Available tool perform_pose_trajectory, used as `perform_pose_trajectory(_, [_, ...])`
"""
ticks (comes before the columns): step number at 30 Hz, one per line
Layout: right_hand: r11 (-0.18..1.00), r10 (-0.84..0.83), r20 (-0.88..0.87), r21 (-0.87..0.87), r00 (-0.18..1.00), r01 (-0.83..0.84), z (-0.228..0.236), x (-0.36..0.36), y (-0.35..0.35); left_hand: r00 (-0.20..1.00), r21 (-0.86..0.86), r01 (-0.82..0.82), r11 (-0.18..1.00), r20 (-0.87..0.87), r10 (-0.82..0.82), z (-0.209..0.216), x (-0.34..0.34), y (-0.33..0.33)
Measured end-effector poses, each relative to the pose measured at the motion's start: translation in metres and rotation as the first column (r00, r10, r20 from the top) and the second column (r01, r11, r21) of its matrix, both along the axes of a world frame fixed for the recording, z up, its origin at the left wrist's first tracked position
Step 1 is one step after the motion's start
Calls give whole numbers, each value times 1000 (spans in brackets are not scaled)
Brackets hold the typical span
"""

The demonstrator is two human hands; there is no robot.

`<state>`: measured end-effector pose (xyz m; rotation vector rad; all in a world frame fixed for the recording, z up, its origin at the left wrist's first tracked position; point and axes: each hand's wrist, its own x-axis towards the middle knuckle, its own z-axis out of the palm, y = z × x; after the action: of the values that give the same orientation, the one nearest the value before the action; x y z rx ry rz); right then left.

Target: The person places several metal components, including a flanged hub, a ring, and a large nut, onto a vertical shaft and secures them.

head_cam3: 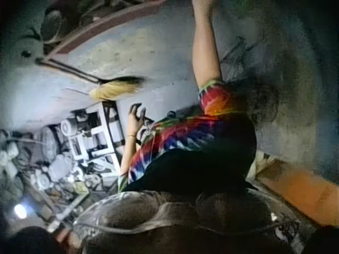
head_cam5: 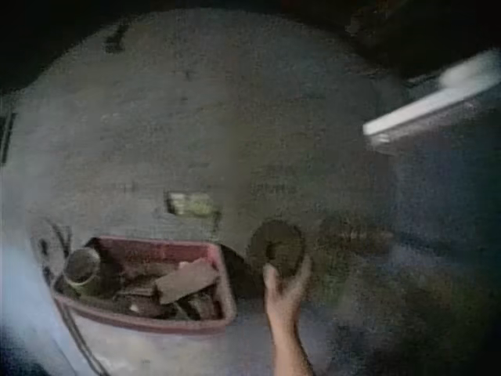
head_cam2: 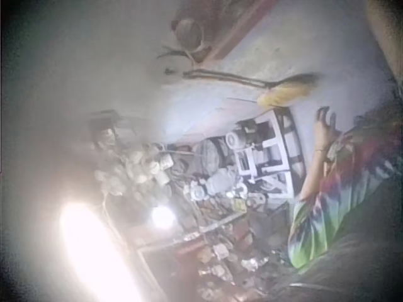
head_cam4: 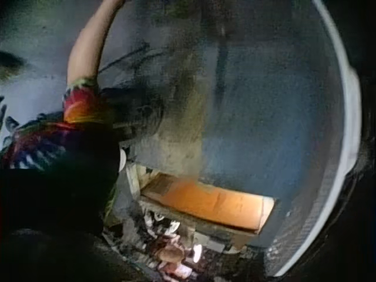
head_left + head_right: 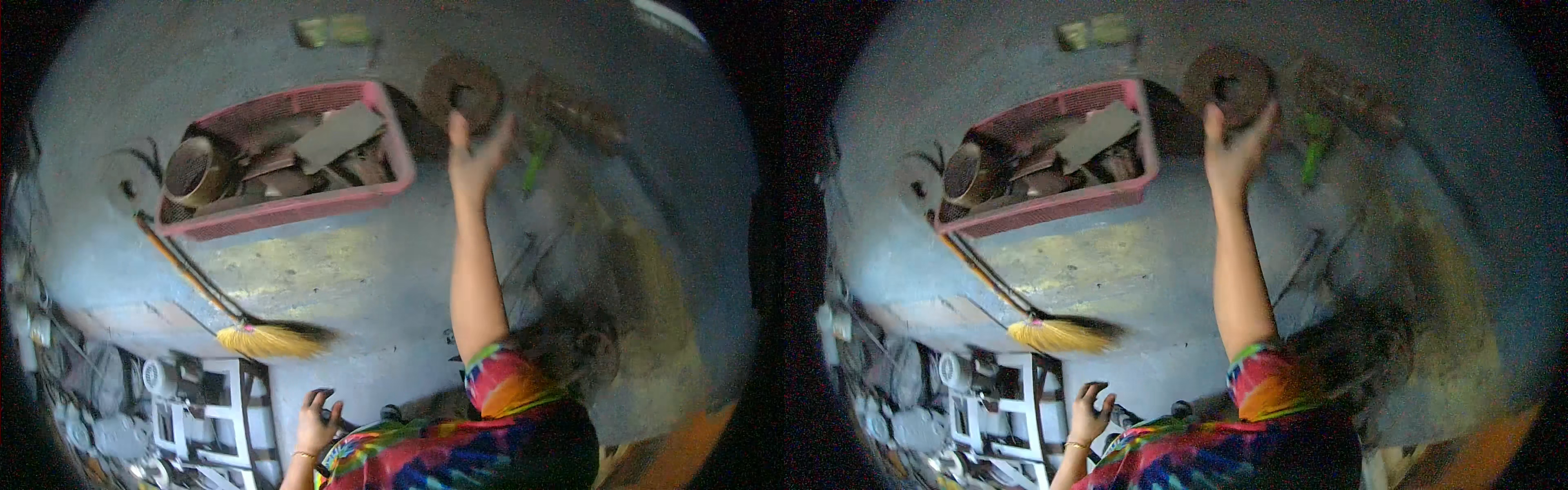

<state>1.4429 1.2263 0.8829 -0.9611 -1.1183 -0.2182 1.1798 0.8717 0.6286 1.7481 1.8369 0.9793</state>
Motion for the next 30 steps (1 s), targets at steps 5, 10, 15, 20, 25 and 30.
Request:
perform_pose_trajectory(5, [950,249,-48,-183,967,-253,-188,-30,-91,946,-388,-263,884,-283,157,-41,-62,-97])
perform_pose_trajectory(10, [-444,830,-308,-870,465,216,-493,-66,-222,815,-376,-408,832,260,518,-59,-74,-173])
perform_pose_trajectory(15, [-762,225,-698,-561,680,-324,-598,-103,-323,756,-212,-648,732,-57,653,-62,-89,-308])
perform_pose_trajectory(20, [-126,916,-25,-965,401,228,-605,-149,-243,686,-458,-699,550,-213,695,-114,-94,-441])
perform_pose_trajectory(25, [-419,811,-438,-898,389,-137,-497,-312,-369,570,-474,-757,450,-144,809,-63,-102,-540])
perform_pose_trajectory(30, [-175,984,-177,-983,-32,60,-532,-357,-493,367,-453,-841,298,-73,927,-80,-75,-604])
